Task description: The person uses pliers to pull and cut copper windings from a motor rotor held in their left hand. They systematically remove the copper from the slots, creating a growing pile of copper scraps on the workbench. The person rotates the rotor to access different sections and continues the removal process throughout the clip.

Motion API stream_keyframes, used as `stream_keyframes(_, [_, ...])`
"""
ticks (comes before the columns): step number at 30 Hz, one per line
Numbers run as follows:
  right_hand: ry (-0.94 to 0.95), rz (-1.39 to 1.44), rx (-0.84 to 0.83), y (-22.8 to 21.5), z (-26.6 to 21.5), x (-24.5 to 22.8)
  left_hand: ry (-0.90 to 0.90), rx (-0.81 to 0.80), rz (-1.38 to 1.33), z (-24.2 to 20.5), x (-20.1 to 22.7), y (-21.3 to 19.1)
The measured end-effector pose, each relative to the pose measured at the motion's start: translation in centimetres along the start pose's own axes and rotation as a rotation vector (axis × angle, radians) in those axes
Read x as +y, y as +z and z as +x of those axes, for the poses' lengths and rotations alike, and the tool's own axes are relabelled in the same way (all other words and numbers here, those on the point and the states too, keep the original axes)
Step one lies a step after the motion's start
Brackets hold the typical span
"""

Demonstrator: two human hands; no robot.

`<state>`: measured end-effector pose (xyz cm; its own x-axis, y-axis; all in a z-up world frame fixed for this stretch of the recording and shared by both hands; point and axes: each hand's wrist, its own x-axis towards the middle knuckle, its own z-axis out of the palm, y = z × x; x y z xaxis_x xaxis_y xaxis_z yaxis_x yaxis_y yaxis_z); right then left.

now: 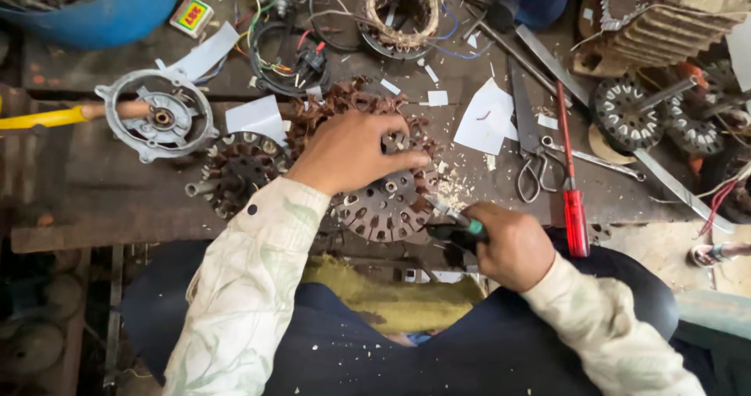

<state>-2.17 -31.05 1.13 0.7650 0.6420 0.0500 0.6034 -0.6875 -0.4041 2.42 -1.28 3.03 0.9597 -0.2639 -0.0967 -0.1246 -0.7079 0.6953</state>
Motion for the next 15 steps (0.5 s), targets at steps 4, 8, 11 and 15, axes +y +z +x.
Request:
stream_keyframes(4, [0.133, 0.002, -0.078, 0.4, 0.0, -1.0, 0.034, 0.032, -0.027, -0.3, -0.6, -0.2])
stream_keyframes(8, [-0.059, 0.437, -0.266, -1.5, 1.0, 0.2, 0.046, 0.076, 0.033, 0.2, -0.9, -0.1])
stream_keyframes(11, [-0.082, 0.566, -0.333, -1.5, 1.2, 0.3, 0.034, 0.064, 0.088, 0.3, -1.3, 0.0])
stream_keyframes(15, [-0.340, -0.198, 0.158, 0.2, 0.7, -0.4, -0.160, -0.135, 0.080, 0.9, -1.7, -0.1])
